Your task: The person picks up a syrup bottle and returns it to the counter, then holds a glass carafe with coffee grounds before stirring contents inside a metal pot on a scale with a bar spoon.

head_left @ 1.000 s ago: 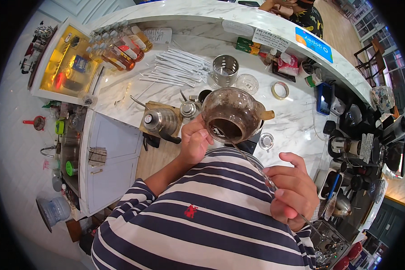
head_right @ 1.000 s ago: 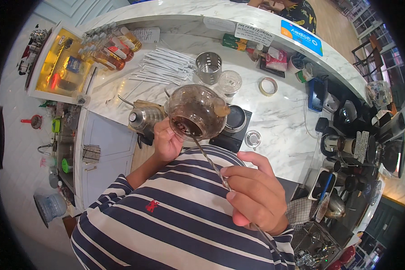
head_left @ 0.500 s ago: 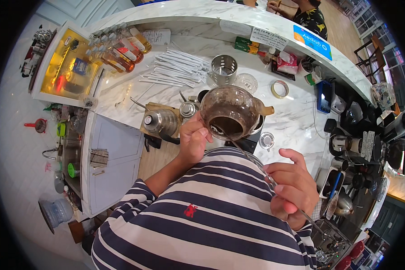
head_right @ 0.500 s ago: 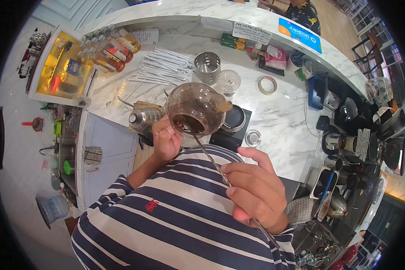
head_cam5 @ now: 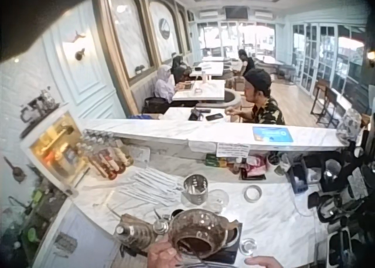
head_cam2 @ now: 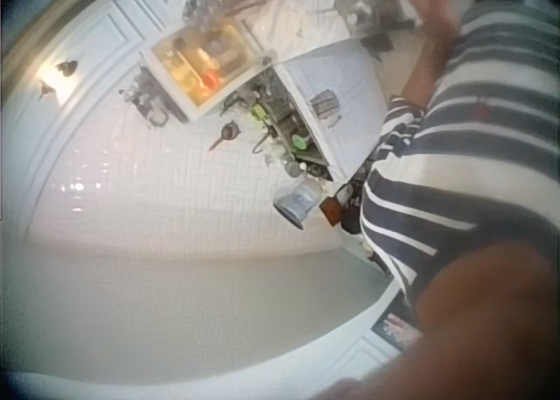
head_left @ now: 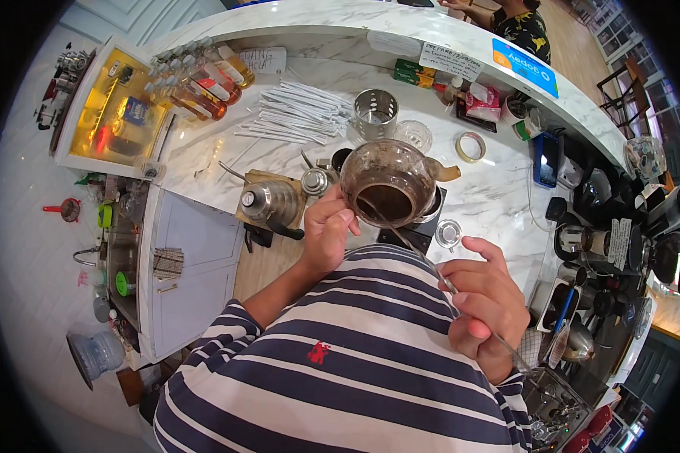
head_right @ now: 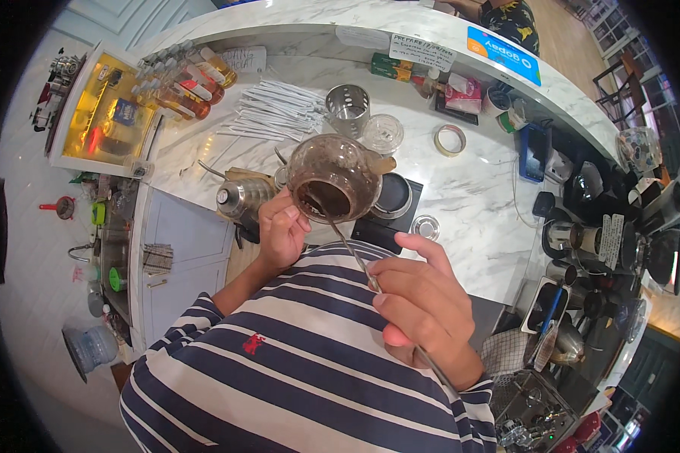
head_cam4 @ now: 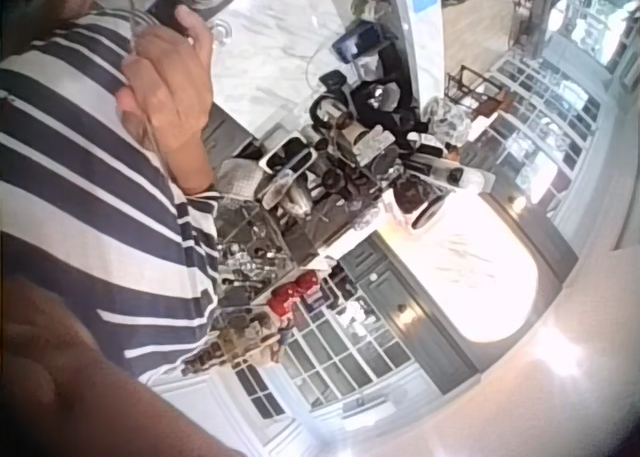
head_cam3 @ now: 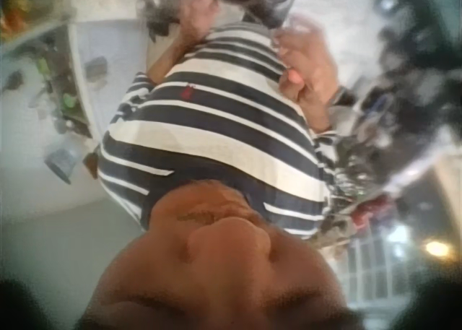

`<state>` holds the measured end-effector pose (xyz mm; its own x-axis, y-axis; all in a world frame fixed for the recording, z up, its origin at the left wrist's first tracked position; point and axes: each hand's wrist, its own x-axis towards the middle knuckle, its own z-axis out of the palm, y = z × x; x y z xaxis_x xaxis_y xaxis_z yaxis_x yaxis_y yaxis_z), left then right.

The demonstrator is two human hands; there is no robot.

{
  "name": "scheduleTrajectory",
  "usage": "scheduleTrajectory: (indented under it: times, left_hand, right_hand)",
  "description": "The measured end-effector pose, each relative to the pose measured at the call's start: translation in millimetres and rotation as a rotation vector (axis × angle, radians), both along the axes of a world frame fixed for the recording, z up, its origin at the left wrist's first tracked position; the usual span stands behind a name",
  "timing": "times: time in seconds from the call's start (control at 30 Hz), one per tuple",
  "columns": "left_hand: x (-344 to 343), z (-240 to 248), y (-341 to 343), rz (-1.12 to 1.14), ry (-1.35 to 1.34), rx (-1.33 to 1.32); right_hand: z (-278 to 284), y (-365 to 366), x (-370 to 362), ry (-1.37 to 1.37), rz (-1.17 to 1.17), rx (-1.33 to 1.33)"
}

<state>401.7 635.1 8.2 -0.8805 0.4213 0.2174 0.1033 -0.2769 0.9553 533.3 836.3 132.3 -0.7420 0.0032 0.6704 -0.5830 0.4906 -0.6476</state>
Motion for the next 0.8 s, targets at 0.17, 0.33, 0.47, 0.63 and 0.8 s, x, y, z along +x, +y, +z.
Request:
scheduleTrajectory:
  times: [0.17, 0.33, 0.47, 0.63, 0.8]
  left_hand:
    - [2.4, -2.5, -2.0, -0.005, -0.016, 0.000]
    - [2.4, -3.5, -2.0, 0.011, -0.033, 0.026]
    - [4.2, -0.9, 1.3, -0.001, -0.076, 0.041]
    - [2.8, -0.6, 5.8, -0.001, -0.038, 0.075]
    - [1.5, -0.4, 6.6, 0.035, -0.051, 0.040]
  right_hand:
    - [-3.6, -1.3, -5.0, 0.050, -0.073, -0.065]
    - [-4.6, 0.9, -5.0, 0.043, -0.035, -0.039]
    - [-2.6, 4.3, 0.9, 0.055, -0.015, -0.031]
    - [-3.2, 6.8, 0.1, 0.103, -0.102, -0.055]
    - [-5.2, 8.7, -2.1, 0.072, 0.010, -0.065]
